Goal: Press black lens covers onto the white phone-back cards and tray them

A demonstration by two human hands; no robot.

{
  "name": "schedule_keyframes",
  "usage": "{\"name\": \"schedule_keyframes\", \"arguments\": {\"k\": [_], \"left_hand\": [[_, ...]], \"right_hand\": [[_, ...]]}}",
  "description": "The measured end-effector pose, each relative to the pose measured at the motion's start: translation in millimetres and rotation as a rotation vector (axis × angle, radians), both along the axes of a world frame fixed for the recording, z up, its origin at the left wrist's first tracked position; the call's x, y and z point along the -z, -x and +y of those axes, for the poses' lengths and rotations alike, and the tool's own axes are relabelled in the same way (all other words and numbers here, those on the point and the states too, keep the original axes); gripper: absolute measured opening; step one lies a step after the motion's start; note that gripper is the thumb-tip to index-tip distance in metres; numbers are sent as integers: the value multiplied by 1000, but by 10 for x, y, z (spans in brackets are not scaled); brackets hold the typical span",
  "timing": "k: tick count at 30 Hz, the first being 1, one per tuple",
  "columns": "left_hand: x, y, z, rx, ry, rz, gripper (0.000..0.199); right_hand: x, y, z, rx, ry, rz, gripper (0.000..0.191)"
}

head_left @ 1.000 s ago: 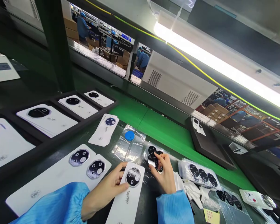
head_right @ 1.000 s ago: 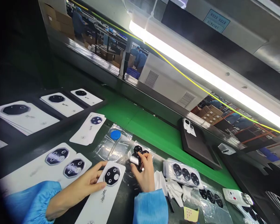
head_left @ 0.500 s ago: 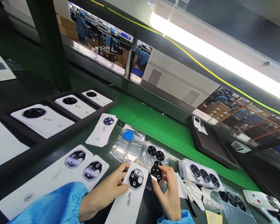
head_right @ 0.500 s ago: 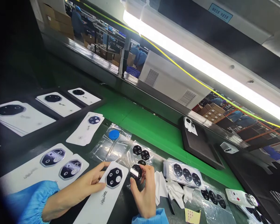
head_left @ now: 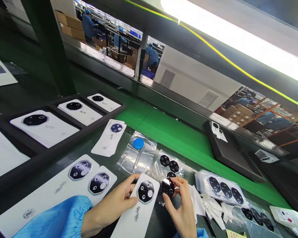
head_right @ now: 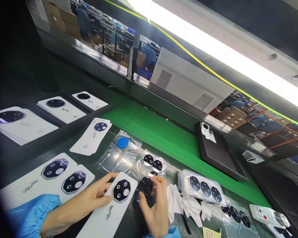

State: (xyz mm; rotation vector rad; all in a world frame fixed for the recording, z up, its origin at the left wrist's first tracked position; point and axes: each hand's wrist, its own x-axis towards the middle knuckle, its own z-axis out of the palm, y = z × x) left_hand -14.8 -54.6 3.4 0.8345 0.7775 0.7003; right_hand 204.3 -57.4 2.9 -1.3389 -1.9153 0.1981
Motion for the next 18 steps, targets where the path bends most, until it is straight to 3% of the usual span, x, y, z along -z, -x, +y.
{"name": "schedule_keyframes", "arguments": {"k": [18], "left_hand": [[-10, 35, 28, 10, 53, -8, 64]], "right_hand": [[41, 3, 10, -18, 35, 2, 30]]}}
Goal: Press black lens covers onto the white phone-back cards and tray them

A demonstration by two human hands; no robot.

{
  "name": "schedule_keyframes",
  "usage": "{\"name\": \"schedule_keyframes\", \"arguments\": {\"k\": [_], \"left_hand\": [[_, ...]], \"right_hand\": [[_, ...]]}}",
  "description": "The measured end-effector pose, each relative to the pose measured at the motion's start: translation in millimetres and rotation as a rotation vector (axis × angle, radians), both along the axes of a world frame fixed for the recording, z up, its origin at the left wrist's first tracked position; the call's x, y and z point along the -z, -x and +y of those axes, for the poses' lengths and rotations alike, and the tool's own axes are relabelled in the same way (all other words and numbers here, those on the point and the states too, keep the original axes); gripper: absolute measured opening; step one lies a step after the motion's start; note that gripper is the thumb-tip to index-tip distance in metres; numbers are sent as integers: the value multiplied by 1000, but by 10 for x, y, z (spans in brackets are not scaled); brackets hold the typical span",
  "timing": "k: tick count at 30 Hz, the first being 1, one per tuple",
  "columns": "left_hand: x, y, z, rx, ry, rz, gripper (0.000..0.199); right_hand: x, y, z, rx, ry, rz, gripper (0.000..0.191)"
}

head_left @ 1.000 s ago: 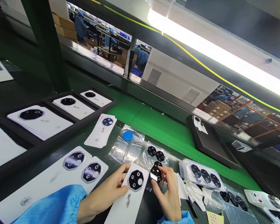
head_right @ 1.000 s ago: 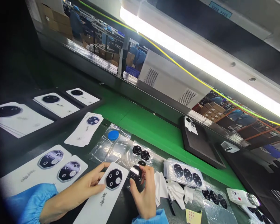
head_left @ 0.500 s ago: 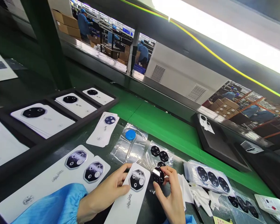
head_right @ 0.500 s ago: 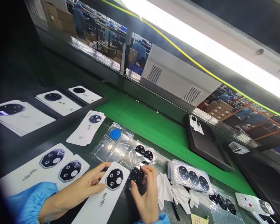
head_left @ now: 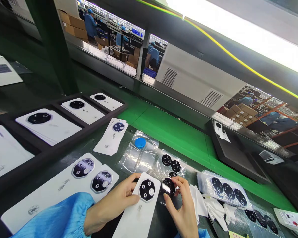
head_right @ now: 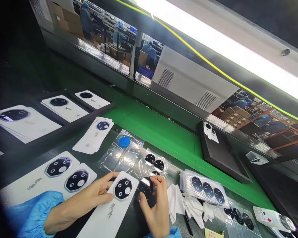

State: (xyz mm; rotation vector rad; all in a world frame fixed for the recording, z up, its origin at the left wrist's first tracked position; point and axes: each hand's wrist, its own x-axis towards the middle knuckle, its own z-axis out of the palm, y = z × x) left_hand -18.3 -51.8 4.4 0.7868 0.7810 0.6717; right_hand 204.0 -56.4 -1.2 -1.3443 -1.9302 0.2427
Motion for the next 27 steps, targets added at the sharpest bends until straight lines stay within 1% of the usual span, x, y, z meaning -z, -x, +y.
{"name": "schedule_keyframes", "arguments": {"k": [7, 16, 27], "left_hand": [[-47, -1, -9, -16, 8, 3, 65], [-29, -6, -7, -4, -7, -5, 63], [-16, -12, -7, 1, -2, -5, 66]], "right_hand": [[14, 24, -3, 6, -17, 25, 28], [-22, 23, -1, -15, -25, 8, 31], [14, 9, -10, -19, 9, 17, 30]]}}
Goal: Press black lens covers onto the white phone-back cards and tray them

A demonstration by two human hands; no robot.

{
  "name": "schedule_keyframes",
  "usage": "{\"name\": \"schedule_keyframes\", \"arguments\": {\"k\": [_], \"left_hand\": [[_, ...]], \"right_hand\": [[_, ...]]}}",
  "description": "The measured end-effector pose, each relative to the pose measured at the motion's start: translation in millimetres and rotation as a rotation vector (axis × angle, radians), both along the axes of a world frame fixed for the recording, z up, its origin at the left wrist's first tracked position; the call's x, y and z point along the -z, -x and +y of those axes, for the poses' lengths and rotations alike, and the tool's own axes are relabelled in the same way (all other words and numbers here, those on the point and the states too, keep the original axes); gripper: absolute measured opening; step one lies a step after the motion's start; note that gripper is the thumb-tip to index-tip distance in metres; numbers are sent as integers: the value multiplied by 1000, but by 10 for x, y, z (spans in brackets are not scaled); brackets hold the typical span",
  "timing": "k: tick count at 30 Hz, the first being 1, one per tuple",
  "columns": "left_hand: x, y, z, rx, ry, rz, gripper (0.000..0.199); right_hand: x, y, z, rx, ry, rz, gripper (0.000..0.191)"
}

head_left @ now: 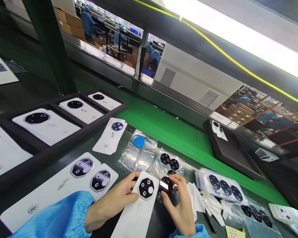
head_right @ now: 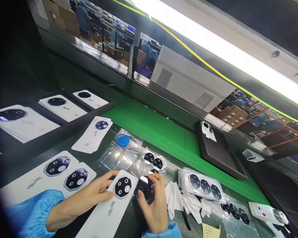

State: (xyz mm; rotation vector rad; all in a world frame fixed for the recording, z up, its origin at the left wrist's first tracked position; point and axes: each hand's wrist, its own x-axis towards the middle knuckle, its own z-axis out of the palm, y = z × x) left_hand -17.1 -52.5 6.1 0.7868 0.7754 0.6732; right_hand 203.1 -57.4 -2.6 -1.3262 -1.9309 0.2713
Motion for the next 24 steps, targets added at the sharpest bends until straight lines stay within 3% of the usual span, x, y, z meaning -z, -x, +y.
{"name": "schedule_keyframes", "arguments": {"k": [13, 24], "left_hand": [[-15, -5, 8, 5, -1, 19, 62], [14, -11, -9, 4, -11, 2, 65]], "right_hand": [[61, -94, -11, -50, 88, -61, 30], [-69, 47, -40, -25, -36, -60, 31]]}}
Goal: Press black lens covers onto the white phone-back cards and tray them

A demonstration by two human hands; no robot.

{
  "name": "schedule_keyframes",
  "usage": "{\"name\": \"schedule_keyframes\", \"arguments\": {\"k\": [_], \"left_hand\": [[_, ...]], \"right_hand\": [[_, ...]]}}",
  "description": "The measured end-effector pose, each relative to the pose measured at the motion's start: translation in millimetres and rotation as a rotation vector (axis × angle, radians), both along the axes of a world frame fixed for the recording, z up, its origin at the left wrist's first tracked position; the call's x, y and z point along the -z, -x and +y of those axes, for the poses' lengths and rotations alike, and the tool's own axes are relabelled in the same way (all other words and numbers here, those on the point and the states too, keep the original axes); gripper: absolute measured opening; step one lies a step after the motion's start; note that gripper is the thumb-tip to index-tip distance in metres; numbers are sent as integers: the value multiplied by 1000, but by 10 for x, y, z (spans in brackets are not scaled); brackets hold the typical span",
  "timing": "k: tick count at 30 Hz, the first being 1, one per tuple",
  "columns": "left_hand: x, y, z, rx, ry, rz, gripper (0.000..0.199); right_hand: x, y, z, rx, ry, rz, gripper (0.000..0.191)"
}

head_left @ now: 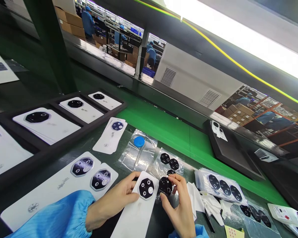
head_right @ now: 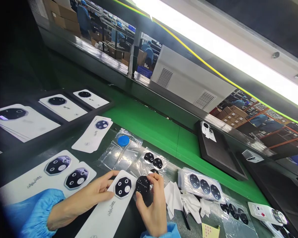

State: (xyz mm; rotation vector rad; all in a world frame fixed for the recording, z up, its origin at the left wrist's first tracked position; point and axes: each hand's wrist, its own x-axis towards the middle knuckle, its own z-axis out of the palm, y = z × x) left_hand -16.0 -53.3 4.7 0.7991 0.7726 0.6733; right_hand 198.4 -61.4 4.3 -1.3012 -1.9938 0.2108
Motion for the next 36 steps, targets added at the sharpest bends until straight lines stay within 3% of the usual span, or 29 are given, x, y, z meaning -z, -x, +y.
{"name": "schedule_keyframes", "arguments": {"k": [10, 36], "left_hand": [[107, -69, -53, 19, -57, 7, 61], [92, -74, -76, 32, -81, 29, 54]], "right_hand": [[41, 201, -115, -189, 82, -52, 50], [44, 262, -106, -182, 101, -93, 53]]}}
